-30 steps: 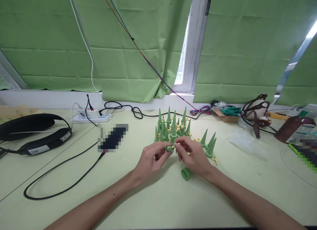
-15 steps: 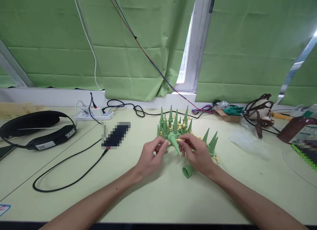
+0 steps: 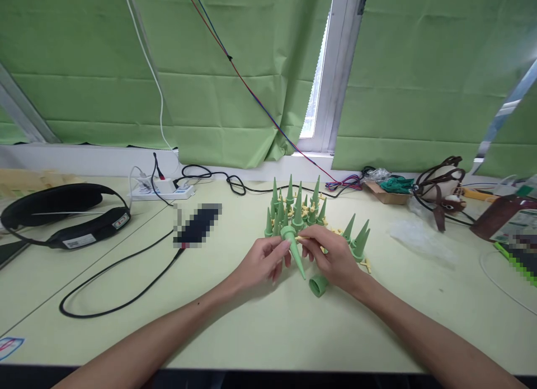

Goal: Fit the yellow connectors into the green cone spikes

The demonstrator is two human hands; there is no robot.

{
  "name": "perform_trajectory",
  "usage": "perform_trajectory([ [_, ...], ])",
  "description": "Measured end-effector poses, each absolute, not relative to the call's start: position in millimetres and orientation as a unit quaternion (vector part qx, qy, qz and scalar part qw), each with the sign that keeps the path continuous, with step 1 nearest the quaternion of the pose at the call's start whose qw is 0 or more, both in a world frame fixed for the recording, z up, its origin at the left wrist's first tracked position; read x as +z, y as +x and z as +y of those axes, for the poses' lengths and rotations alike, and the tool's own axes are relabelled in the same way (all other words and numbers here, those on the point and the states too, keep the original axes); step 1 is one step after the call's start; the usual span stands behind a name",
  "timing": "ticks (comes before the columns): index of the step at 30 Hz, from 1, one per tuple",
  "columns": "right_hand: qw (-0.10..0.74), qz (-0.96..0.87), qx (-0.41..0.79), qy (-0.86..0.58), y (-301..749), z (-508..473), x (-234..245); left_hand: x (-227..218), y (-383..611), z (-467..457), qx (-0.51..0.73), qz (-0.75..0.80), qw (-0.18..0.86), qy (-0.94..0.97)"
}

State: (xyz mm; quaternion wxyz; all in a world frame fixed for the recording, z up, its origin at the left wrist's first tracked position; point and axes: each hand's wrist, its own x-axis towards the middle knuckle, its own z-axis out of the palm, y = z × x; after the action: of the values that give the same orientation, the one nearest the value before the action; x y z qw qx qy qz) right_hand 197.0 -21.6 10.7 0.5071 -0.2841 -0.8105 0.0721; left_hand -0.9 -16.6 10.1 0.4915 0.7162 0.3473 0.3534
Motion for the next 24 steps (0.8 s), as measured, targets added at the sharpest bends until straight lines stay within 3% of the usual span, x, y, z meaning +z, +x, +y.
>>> perform_trajectory([
  [6,0.501,-0.808,0.079,-0.299,197,-23,11,17,0,-20,0.350,0.343,0.484,0.725],
  [24,0.494,-0.819,0.056,-0.286,196,-29,10,4,-3,-16,0.391,0.337,0.261,0.816],
])
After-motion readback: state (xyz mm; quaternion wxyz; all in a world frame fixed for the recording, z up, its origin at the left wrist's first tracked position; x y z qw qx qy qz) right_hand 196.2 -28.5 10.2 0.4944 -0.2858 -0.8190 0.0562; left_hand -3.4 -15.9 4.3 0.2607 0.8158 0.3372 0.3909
